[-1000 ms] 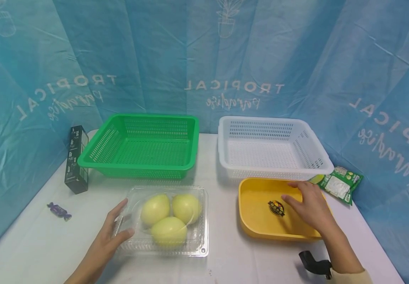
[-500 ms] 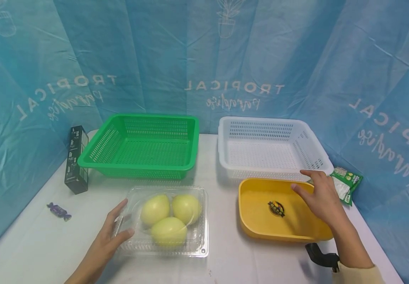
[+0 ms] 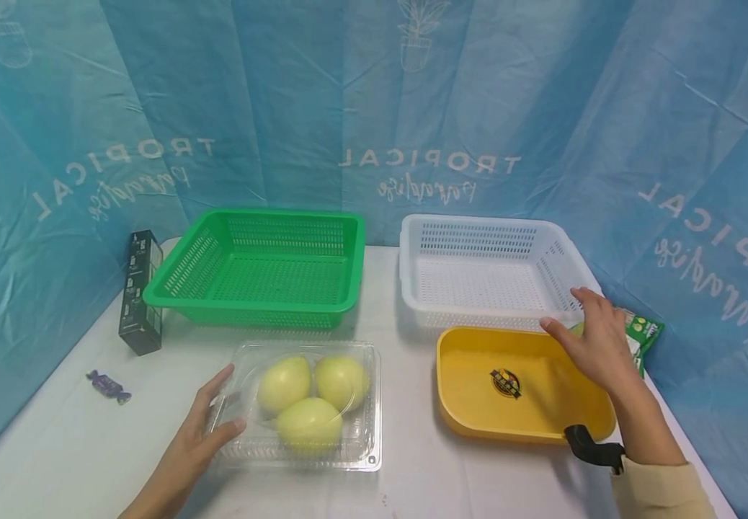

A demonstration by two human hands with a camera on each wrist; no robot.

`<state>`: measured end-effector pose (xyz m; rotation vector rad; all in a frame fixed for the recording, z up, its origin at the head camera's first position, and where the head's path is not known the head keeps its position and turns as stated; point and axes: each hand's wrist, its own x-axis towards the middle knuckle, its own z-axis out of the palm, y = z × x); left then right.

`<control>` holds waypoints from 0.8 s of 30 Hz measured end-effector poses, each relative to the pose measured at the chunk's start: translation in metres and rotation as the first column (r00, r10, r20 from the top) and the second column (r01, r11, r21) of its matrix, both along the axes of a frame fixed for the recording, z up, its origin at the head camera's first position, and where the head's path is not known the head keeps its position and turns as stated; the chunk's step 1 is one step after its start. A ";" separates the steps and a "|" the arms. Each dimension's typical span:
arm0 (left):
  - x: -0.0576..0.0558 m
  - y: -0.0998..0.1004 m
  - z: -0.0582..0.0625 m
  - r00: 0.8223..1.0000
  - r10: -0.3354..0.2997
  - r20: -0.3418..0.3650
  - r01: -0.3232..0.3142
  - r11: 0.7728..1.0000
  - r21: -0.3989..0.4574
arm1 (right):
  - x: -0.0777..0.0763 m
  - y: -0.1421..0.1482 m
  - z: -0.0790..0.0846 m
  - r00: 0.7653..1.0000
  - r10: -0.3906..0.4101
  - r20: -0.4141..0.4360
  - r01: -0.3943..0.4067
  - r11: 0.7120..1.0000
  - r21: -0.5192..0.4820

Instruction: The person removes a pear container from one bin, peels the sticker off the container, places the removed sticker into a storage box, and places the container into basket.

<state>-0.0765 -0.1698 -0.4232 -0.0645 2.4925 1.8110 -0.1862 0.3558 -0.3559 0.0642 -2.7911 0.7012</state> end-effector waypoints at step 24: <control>-0.001 0.000 -0.002 1.000 0.000 -0.002 0.000 1.000 0.014 | -0.029 0.027 -0.004 0.995 -0.038 0.097 0.042 0.998 -0.036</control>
